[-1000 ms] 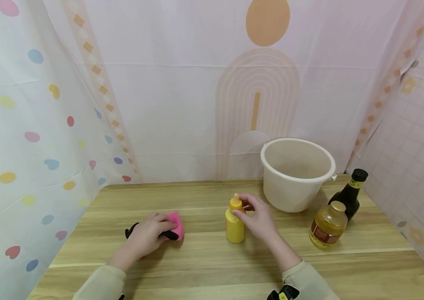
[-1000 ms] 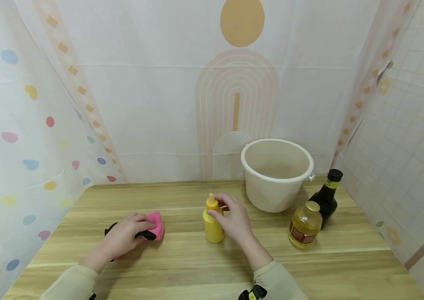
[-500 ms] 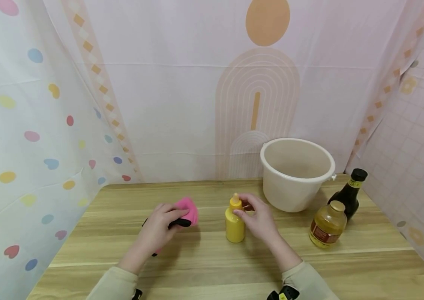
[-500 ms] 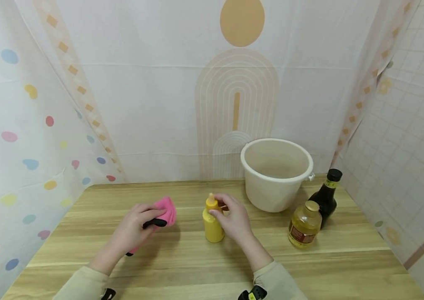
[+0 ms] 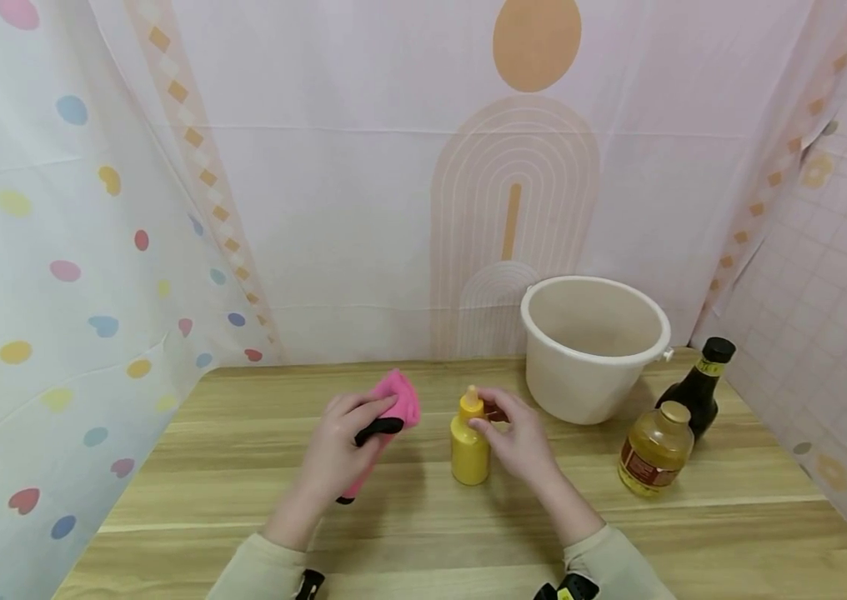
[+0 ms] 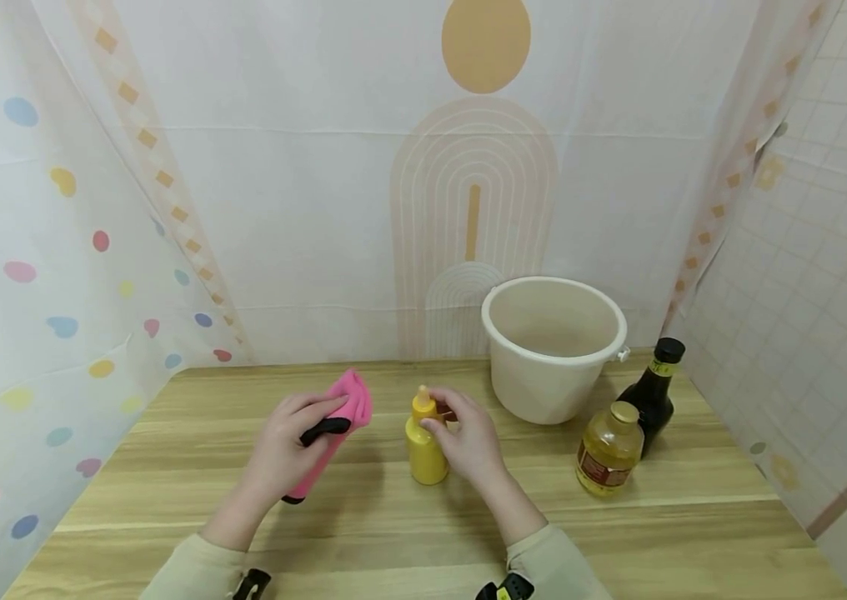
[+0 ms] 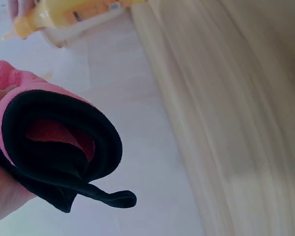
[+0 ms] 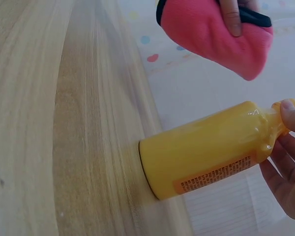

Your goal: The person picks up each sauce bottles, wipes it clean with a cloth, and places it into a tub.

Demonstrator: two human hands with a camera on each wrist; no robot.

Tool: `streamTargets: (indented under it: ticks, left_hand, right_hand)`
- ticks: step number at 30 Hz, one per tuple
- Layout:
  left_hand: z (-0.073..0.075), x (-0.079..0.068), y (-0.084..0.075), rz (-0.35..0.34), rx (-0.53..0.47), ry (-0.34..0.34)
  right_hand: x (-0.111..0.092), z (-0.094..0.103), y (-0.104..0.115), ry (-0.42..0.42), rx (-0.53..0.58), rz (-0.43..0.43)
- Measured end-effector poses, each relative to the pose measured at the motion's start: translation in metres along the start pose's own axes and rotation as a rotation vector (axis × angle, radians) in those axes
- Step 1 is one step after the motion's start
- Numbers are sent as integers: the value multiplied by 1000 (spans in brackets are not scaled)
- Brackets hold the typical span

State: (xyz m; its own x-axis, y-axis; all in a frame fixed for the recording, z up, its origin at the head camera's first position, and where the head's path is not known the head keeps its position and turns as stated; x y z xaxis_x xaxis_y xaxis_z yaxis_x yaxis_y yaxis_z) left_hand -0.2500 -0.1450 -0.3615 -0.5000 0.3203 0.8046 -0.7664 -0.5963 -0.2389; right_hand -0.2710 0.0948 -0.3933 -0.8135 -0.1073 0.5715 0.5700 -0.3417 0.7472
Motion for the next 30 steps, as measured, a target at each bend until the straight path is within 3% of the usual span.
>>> streamTargets:
  ticks: [5, 11, 16, 23, 30]
  left_hand:
    - [-8, 5, -6, 41, -35, -42]
    - [-22, 15, -15, 106, -61, -36]
    - [-36, 18, -21, 104, -61, -33]
    - [-51, 13, -25, 111, -68, -10]
    - [-57, 8, -28, 146, -105, 19]
  right_hand:
    - [0, 1, 0, -3, -6, 7]
    - [0, 1, 0, -5, -14, 11]
    - [-1, 1, 1, -7, -14, 19]
    - [0, 1, 2, -17, 3, 37]
    - [0, 1, 2, -17, 4, 12]
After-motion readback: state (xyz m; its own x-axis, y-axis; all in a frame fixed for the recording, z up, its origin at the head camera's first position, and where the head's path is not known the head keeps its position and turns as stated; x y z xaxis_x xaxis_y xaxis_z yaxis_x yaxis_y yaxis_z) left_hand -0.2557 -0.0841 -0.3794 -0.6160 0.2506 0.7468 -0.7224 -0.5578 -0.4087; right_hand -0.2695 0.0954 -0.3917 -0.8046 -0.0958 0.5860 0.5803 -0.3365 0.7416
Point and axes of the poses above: each hand's wrist, its own x-axis towards the middle knuckle, its own z-axis out of the back of the hand, y = z × x, the point moved 5 cm from there along x, towards the middle knuckle, and after that the axes turned 1 degree about x, right-handed, at the moved point
